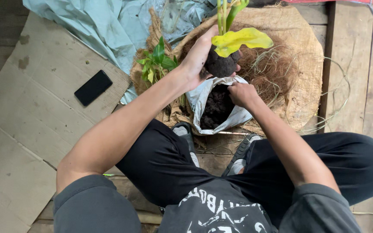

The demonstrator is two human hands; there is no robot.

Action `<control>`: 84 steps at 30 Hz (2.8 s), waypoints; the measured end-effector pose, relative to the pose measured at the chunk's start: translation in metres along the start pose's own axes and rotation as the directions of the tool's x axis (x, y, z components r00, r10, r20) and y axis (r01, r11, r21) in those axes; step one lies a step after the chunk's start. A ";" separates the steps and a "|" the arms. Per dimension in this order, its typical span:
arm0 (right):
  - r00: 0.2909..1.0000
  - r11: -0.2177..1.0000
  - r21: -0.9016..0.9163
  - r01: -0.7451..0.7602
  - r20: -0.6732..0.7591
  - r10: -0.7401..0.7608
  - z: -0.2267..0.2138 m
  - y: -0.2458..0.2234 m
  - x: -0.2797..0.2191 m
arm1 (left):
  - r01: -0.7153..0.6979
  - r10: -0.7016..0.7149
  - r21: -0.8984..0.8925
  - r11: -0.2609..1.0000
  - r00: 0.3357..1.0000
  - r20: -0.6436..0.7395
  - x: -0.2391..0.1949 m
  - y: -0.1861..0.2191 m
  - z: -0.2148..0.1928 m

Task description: The person holds a small plant with a root ball and repeatedly packs soil around the roots by hand. The person scoops soil from a white bag and presses it into the root ball to secure the plant.

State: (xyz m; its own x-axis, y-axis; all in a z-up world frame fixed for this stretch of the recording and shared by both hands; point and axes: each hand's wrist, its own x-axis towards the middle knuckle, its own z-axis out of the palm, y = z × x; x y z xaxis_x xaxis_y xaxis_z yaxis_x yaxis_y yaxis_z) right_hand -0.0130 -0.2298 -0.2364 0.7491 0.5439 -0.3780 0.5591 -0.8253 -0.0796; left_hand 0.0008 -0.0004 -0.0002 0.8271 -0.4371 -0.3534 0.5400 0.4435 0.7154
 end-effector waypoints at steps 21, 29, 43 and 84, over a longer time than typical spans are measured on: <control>0.996 1.000 -0.024 0.021 0.086 -0.018 0.030 0.005 -0.002 | -0.019 0.020 0.041 0.999 1.000 -0.007 0.007 -0.005 -0.004; 0.999 0.884 0.468 -0.009 -0.039 0.031 0.018 0.026 -0.009 | -0.003 0.003 0.022 1.000 1.000 -0.003 0.010 -0.007 -0.009; 0.969 0.784 0.582 -0.218 0.226 0.101 0.030 0.042 0.005 | -0.016 0.017 0.033 0.999 1.000 -0.004 0.015 -0.011 -0.006; 0.955 0.904 0.380 0.195 -0.283 -0.088 0.015 0.004 -0.032 | -0.093 0.093 0.033 0.995 0.995 0.028 0.009 -0.009 -0.006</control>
State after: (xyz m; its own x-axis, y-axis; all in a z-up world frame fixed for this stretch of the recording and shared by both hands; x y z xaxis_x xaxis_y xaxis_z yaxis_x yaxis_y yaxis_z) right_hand -0.0398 -0.2527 -0.2382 0.7671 0.6347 -0.0934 0.5166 -0.6974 -0.4968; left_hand 0.0042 -0.0032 -0.0132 0.8689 -0.4158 -0.2686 0.4549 0.4565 0.7647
